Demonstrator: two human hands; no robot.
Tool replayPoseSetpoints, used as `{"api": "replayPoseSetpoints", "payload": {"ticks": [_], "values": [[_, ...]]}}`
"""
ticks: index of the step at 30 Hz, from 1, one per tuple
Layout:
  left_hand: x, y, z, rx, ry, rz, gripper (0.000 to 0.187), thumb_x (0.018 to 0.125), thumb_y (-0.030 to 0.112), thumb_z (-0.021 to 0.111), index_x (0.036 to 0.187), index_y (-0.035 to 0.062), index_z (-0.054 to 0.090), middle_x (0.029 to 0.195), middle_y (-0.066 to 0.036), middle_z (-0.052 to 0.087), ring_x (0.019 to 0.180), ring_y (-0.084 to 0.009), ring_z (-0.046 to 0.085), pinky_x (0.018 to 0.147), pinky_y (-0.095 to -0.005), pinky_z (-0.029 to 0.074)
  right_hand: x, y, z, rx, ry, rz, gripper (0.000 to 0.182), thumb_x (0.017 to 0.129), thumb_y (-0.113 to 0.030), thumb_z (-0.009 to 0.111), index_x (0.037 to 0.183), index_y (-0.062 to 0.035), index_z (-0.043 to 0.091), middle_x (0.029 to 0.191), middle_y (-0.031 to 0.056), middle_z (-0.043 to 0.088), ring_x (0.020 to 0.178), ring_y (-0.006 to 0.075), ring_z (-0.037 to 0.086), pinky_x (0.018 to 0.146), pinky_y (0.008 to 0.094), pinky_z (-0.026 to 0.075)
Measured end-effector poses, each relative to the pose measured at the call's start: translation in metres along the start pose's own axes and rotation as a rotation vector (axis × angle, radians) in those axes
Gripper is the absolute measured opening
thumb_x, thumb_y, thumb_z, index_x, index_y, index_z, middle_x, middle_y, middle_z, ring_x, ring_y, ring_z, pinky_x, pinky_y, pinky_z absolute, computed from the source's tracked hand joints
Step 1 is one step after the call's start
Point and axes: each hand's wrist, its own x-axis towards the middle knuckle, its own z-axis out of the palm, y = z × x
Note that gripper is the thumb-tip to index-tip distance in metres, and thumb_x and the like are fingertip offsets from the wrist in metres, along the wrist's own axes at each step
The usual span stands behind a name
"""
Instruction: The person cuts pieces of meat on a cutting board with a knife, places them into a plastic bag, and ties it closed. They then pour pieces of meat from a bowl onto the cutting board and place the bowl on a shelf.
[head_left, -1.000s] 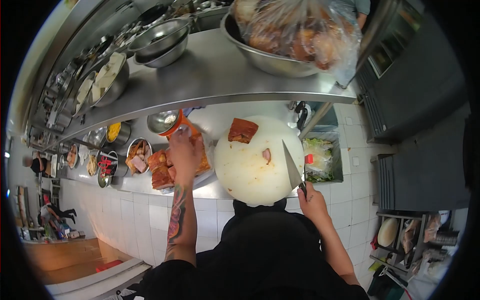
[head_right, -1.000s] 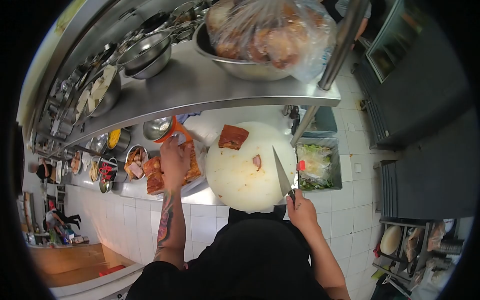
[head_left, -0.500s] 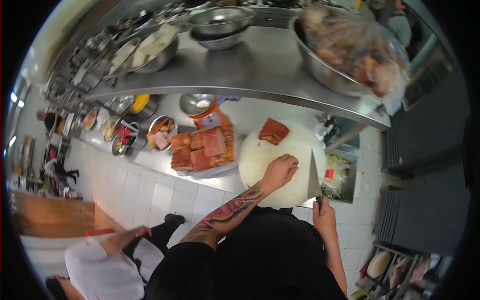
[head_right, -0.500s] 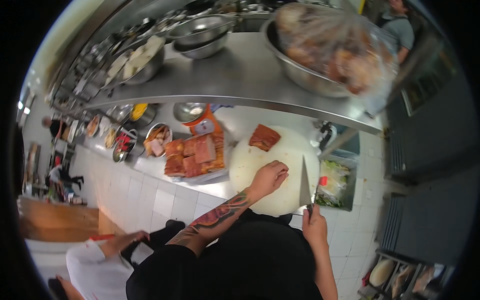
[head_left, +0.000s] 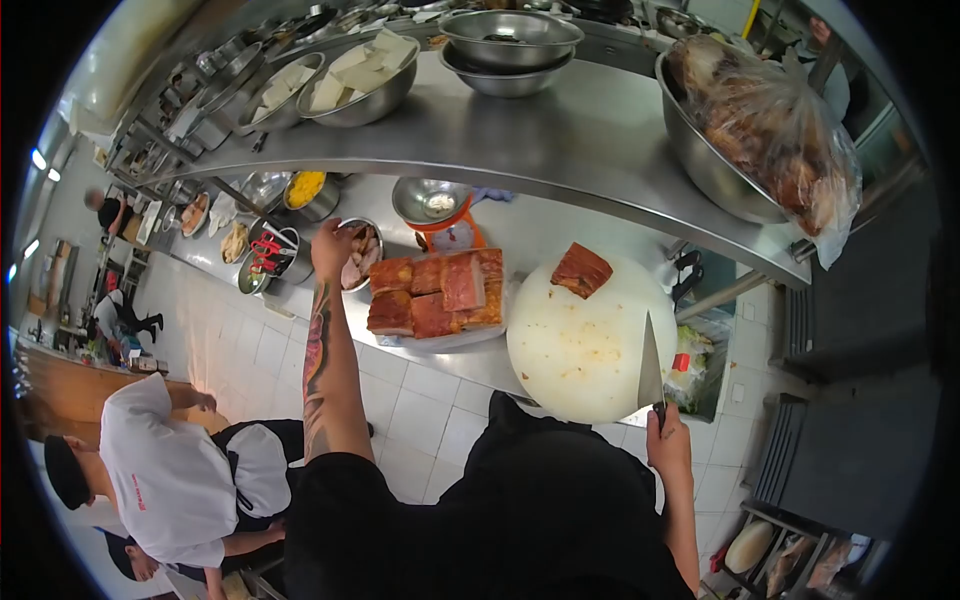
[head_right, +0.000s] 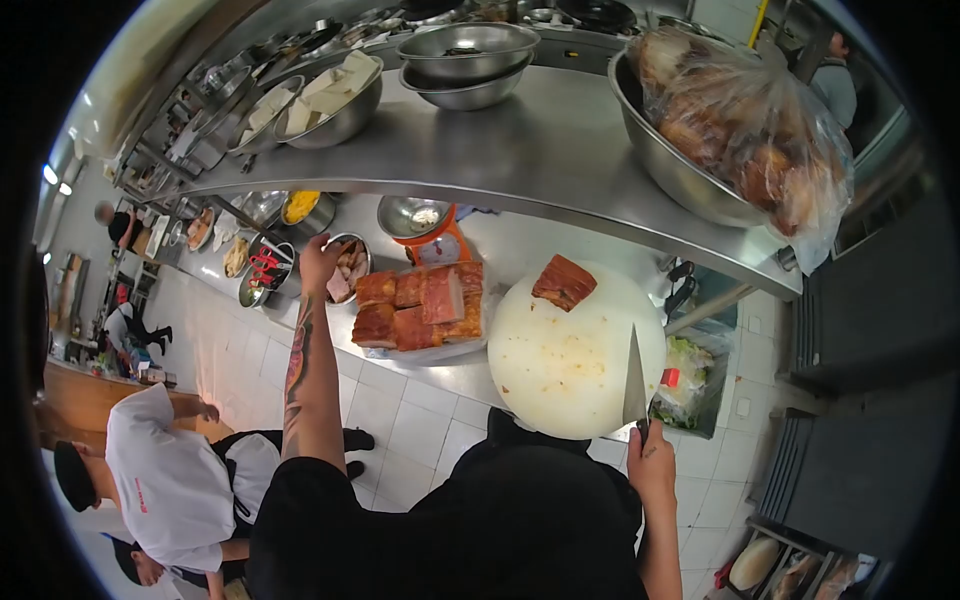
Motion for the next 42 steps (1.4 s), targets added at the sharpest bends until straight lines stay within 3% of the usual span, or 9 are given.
{"api": "replayPoseSetpoints", "payload": {"ticks": [5,9,15,20,23,27,30,38,42], "values": [[-0.058,0.141,0.002,-0.386,-0.121,0.226,0.026,0.102,0.021,0.071,0.12,0.0015,0.075,0.095,-0.014,0.08,0.079,-0.0233,0.076,0.074,-0.0356,0.059,-0.005,0.004,0.005,-0.013,0.116,-0.09,0.029,0.106,-0.027,0.062,0.12,-0.0014,0.056,0.088,0.0319,0.073,0.084,0.056,0.069,0.074,0.063,0.054],[-0.152,0.287,0.014,-0.555,-0.777,0.592,0.047,0.093,0.02,0.081,0.137,0.0071,0.068,0.131,-0.018,0.07,0.123,-0.0331,0.069,0.1,-0.0463,0.058,-0.006,0.0,0.006,-0.034,0.109,-0.044,0.031,0.106,-0.028,0.062,0.119,-0.0003,0.056,0.086,0.0322,0.072,0.082,0.0559,0.07,0.074,0.0636,0.054],[-0.182,0.354,0.117,-0.172,-0.492,1.158,0.085,0.088,0.033,0.084,0.163,0.0172,0.047,0.15,-0.022,0.056,0.138,-0.0445,0.055,0.106,-0.0546,0.054,-0.009,-0.008,0.002,-0.086,0.091,-0.046,0.031,0.106,-0.028,0.062,0.12,-0.0007,0.055,0.085,0.0306,0.073,0.08,0.0541,0.07,0.073,0.0633,0.054],[-0.199,0.362,0.09,0.154,-1.134,0.569,0.101,0.087,0.071,0.073,0.166,0.0154,0.042,0.146,-0.028,0.053,0.135,-0.0468,0.056,0.105,-0.0509,0.055,-0.009,0.005,0.008,-0.033,0.08,-0.033,0.031,0.107,-0.029,0.06,0.117,0.0,0.054,0.086,0.0304,0.073,0.082,0.0539,0.07,0.075,0.0632,0.055],[-0.227,0.346,0.072,0.147,-1.014,0.632,0.103,0.088,0.076,0.069,0.166,0.0155,0.042,0.147,-0.029,0.052,0.136,-0.0477,0.056,0.105,-0.0513,0.054,-0.011,0.008,0.009,0.006,0.096,-0.042,0.031,0.107,-0.03,0.059,0.116,-0.0004,0.054,0.086,0.0304,0.073,0.083,0.0538,0.071,0.076,0.0634,0.055],[-0.232,0.338,0.068,0.128,-0.715,1.193,0.101,0.075,0.045,0.092,0.162,0.0188,0.048,0.152,-0.023,0.048,0.148,-0.0463,0.041,0.108,-0.0528,0.053,-0.008,0.007,0.004,-0.005,0.081,-0.063,0.031,0.107,-0.029,0.06,0.117,-0.0004,0.054,0.085,0.03,0.073,0.082,0.0535,0.071,0.076,0.063,0.055],[-0.216,0.336,0.103,-0.019,-1.105,1.152,0.099,0.066,0.028,0.095,0.155,0.0178,0.054,0.148,-0.021,0.049,0.146,-0.0446,0.039,0.11,-0.0526,0.052,-0.004,0.001,-0.004,-0.081,0.019,-0.088,0.031,0.107,-0.029,0.06,0.117,-0.0004,0.054,0.085,0.0296,0.073,0.082,0.0532,0.071,0.076,0.0623,0.055],[-0.156,0.323,0.059,-0.38,-0.837,0.816,0.089,0.072,0.019,0.083,0.15,-0.0047,0.048,0.135,-0.028,0.057,0.128,-0.0474,0.052,0.11,-0.0512,0.05,-0.007,0.001,-0.001,-0.065,0.066,-0.104,0.032,0.107,-0.027,0.062,0.121,-0.0001,0.055,0.087,0.0299,0.073,0.082,0.0546,0.07,0.075,0.0634,0.054],[-0.04,0.278,0.024,-0.373,-0.777,0.432,0.043,0.085,0.024,0.08,0.122,0.0034,0.072,0.1,-0.015,0.075,0.092,-0.0308,0.072,0.09,-0.0402,0.057,-0.01,0.0,0.004,-0.013,0.085,-0.022,0.03,0.108,-0.024,0.061,0.129,-0.0038,0.055,0.09,0.0319,0.073,0.085,0.055,0.07,0.074,0.0614,0.053]]}}
